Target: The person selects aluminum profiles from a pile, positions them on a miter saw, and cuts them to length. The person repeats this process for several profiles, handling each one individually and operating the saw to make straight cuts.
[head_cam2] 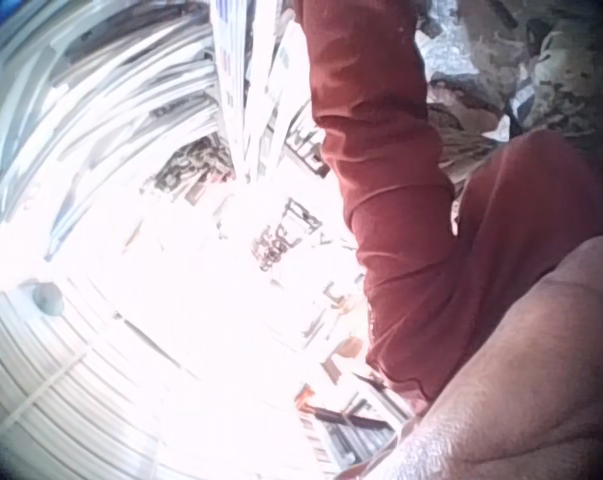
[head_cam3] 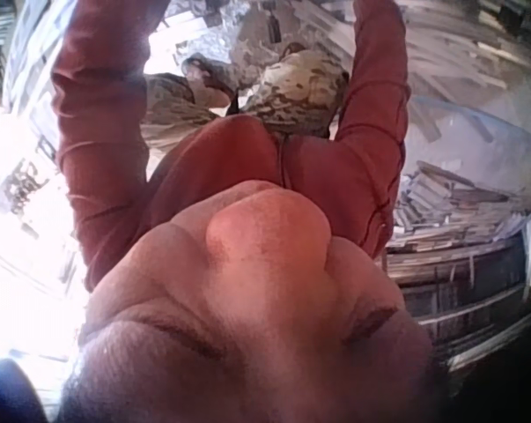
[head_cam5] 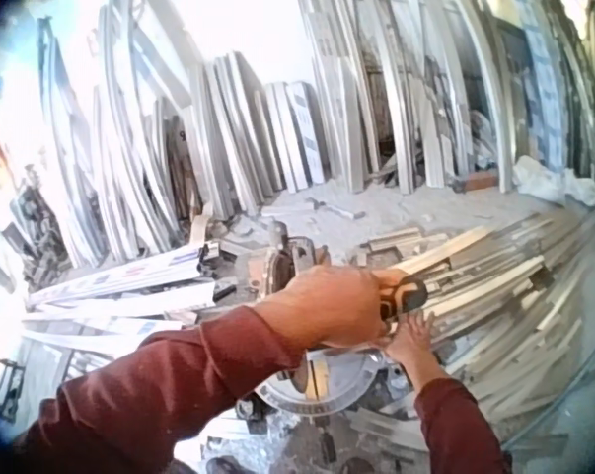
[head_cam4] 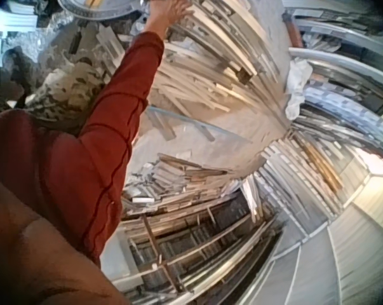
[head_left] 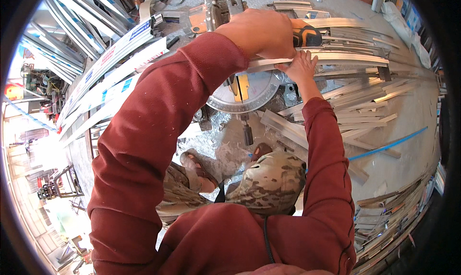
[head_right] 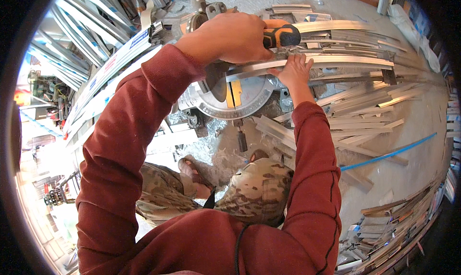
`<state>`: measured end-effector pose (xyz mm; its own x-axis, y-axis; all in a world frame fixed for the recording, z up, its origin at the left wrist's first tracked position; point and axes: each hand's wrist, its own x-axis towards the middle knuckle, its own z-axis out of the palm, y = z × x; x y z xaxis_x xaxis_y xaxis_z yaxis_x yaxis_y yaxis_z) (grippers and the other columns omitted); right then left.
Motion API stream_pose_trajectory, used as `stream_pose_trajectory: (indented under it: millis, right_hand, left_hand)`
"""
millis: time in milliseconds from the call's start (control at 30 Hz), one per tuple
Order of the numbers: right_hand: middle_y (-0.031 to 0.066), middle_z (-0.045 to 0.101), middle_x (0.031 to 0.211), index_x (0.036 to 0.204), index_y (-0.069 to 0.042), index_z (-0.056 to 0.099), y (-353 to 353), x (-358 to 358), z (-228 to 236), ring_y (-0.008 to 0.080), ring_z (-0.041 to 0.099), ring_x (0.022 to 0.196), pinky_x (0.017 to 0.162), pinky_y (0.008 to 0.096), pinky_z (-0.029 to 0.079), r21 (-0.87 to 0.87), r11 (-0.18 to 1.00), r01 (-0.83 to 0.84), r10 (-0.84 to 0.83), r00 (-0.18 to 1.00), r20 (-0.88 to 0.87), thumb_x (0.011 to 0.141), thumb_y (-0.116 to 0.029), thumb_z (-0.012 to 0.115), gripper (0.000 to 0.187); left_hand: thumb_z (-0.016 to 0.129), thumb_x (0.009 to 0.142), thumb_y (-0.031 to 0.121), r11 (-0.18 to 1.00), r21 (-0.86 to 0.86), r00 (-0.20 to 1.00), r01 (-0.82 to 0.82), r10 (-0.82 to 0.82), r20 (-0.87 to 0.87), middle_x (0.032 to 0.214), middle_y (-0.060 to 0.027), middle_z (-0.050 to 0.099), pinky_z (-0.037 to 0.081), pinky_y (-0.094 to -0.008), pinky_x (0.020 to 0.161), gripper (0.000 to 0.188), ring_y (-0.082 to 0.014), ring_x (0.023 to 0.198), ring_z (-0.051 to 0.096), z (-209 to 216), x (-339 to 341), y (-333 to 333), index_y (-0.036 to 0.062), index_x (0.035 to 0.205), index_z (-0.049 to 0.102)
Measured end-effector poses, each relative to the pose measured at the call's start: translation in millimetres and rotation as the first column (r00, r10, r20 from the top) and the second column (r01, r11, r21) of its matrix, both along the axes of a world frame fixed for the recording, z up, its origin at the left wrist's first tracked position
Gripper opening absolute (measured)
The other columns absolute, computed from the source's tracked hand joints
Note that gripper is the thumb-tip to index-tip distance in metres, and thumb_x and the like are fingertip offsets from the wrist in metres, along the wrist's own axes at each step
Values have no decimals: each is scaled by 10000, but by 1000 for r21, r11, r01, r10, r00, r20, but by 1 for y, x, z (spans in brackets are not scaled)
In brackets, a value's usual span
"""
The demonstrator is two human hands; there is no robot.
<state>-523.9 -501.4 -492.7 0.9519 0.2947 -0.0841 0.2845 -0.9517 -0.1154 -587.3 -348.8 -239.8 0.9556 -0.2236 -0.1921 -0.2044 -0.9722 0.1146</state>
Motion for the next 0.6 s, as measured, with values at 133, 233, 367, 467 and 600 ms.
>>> stream_pose_trajectory:
  millis: [133,233,367,467,600]
  right_hand:
    - [174,505,1377,1317,23,508,-5,4,-10,300,339,1370,1109,576,160,-35,999,10,-9,999,37,681,-746,659,1009]
    - [167,471,1418,1393,-10,445,-3,6,-11,297,333,1374,1122,578,132,-55,998,21,-20,1000,12,681,-768,639,1058]
    - [163,441,1452,1446,-62,407,-2,8,-21,303,295,1398,1145,576,90,-39,999,2,-1,1000,2,701,-775,617,1053]
    - [146,398,1486,1464,-109,397,8,10,-22,317,237,1423,1155,578,66,-19,999,-38,36,993,-113,712,-775,600,1025]
    - [102,335,1528,1484,-189,373,-29,72,-172,326,166,1443,1154,593,44,667,742,-66,72,997,18,704,-792,567,1005]
  left_hand:
    - [688,752,475,999,-41,1000,7,-8,-1,861,-185,706,548,-430,748,480,-351,789,692,-8,-2,-2,22,905,728]
    - [678,748,394,998,55,995,-23,28,-97,985,-144,708,536,-428,809,424,-322,901,688,-6,-5,-8,144,1091,690]
    - [654,759,328,999,8,994,-45,46,-95,1012,-123,714,531,-420,832,417,-303,927,692,-12,-15,-11,229,1162,682]
    - [643,764,291,993,-79,994,-91,86,-71,974,-115,717,533,-414,827,360,-304,913,692,-11,-29,-7,204,1107,707]
    - [648,760,257,986,-167,999,2,4,36,908,-125,717,549,-406,789,297,-311,864,695,-19,-28,-19,82,988,725]
